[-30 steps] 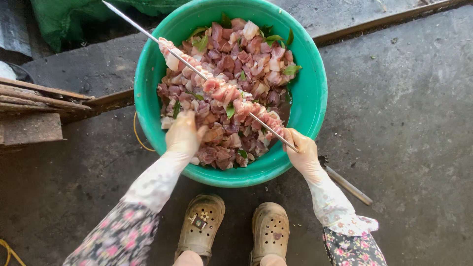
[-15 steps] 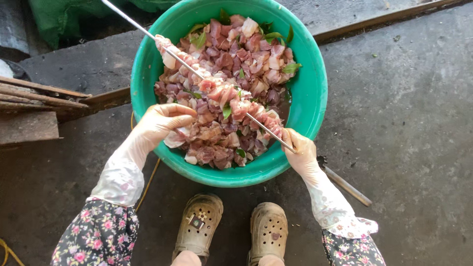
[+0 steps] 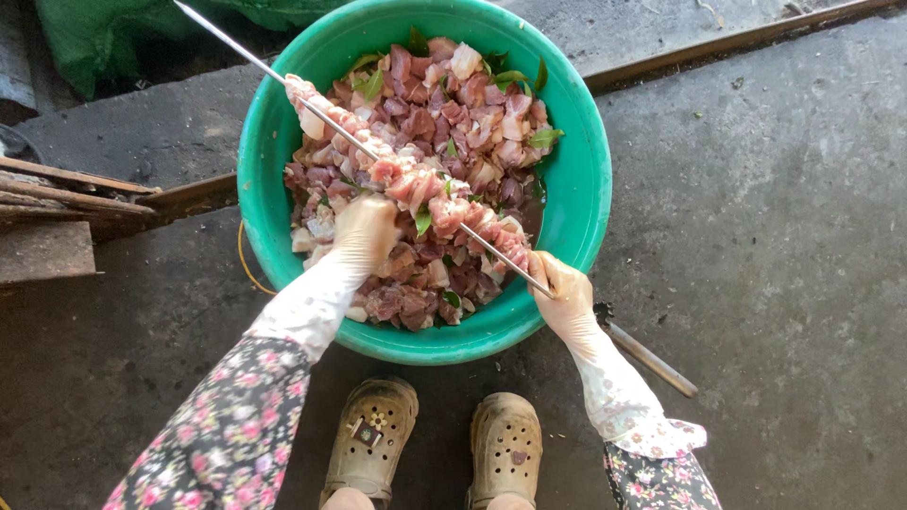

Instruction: The person threads pieces of marinated meat and green leaves from a green basin onto a long metal skewer. They use gloved hands to pick up the meat and push it down the skewer, repeating the process to fill the length of the skewer.

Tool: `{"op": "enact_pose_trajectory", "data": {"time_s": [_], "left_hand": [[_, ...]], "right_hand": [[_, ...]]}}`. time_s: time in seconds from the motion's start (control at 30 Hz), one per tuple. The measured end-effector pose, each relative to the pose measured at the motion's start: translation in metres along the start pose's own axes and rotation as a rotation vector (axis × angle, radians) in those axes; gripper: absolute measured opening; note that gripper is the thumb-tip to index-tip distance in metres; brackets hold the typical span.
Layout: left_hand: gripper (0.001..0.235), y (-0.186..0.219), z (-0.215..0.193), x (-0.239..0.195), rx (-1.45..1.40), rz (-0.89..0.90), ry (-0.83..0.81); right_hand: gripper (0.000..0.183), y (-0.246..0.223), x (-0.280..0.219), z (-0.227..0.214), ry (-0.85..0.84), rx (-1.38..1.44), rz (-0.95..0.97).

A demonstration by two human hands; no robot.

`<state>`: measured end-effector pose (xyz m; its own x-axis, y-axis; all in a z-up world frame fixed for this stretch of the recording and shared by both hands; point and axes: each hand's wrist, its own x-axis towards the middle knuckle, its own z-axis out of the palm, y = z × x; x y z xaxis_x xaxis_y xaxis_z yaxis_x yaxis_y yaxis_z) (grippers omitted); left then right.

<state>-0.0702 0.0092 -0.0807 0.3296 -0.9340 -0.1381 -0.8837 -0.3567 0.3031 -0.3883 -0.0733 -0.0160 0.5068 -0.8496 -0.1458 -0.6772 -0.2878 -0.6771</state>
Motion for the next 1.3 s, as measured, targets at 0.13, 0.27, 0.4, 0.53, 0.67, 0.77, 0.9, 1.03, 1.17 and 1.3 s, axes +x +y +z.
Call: {"op": "enact_pose_trajectory", "data": {"time_s": [0.13, 0.27, 0.4, 0.53, 0.67, 0.77, 0.9, 1.03, 1.17, 1.3], "left_hand": [[0.020, -0.012, -0.032, -0.031, -0.171, -0.097, -0.162], [0.029, 0.004, -0.031, -0.035, -0.012, -0.099, -0.147], [0.021, 0.019, -0.020, -0.029, 0.089, -0.118, -0.158], [0.029, -0.013, -0.064, -0.028, -0.777, -0.273, -0.187], [0.017, -0.057, -0.120, -0.004, -1.392, -0.359, 0.062], [0.015, -0.070, -0.139, 0.014, -1.410, -0.426, 0.155], [0.018, -0.063, -0.146, 0.031, -1.526, -0.363, 0.226], [0.017, -0.051, -0.140, 0.031, -1.547, -0.273, 0.314], [0.020, -0.038, -0.142, 0.032, -1.285, -0.227, 0.433], [0.021, -0.009, -0.152, 0.013, -1.007, -0.217, 0.473]], "right_hand": [[0.024, 0.001, -0.003, 0.002, 0.049, -0.040, -0.085], [0.022, 0.005, -0.001, 0.004, 0.078, -0.030, -0.112], [0.020, 0.009, -0.004, 0.006, 0.113, -0.074, -0.157], [0.021, 0.006, -0.001, 0.007, 0.147, -0.054, -0.217], [0.024, 0.005, -0.003, 0.005, 0.063, -0.058, -0.107], [0.025, 0.001, -0.004, 0.003, 0.030, -0.059, -0.081], [0.026, 0.000, -0.003, 0.003, 0.022, -0.050, -0.044], [0.025, 0.004, -0.003, 0.006, 0.025, -0.072, -0.076], [0.023, 0.006, -0.001, 0.008, 0.083, -0.106, -0.143], [0.022, 0.009, -0.006, 0.010, 0.115, -0.096, -0.153]]}}
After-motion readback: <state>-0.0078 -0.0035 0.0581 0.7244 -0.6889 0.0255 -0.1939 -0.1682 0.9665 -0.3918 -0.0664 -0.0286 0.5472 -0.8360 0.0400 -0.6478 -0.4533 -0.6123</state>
